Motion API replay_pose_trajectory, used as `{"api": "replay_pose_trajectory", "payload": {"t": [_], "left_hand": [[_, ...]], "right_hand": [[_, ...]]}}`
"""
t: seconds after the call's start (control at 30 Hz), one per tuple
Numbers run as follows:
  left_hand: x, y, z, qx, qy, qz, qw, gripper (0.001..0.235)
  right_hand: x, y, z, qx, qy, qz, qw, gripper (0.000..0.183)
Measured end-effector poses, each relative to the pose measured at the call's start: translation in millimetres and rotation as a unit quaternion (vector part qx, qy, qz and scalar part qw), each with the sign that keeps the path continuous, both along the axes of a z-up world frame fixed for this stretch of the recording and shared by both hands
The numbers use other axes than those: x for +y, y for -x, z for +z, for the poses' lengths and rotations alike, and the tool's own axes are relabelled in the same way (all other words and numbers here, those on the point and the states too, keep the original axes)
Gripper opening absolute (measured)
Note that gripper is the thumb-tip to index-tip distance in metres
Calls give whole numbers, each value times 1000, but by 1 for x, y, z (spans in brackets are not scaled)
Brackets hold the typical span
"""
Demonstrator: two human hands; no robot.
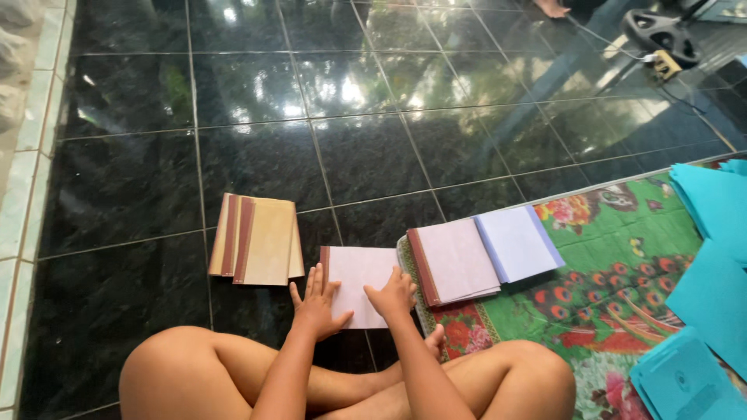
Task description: The person sits on the floor and repeatedly folds the covers of small books. They pick up a book from a stack on the left, fold the front cover over the pages, press it flat, and place it into a larger open book on the right. This process is repeated for multiple books.
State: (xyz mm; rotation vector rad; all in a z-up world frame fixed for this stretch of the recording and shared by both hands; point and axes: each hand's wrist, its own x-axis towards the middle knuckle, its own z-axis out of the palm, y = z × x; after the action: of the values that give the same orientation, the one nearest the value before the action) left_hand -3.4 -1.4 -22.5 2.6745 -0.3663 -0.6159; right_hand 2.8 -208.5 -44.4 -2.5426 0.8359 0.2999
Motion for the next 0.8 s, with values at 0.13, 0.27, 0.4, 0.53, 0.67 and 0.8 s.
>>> {"api": "replay_pose_trajectory", "payload": {"t": [0.13,0.27,0.4,0.53,0.67,0.8], "left_hand": [[4,12,1,-3,-6,-18,1000,109],[9,18,18,20,-6,-31,999,149],[6,22,32,63,-116,-77,988,147],[8,24,22,58,-101,-68,991,143],[7,22,18,54,-86,-59,993,130],[3,22,-4,6,-48,-41,998,138]], "right_hand": [[-6,3,-5,19,-29,-60,998,107],[-2,10,6,-10,-71,-75,995,98],[8,18,-3,-106,-143,-89,980,84],[13,23,12,-115,-170,-125,971,85],[24,28,60,-85,-280,-175,940,81],[9,21,24,-168,-291,-162,928,73]]}}
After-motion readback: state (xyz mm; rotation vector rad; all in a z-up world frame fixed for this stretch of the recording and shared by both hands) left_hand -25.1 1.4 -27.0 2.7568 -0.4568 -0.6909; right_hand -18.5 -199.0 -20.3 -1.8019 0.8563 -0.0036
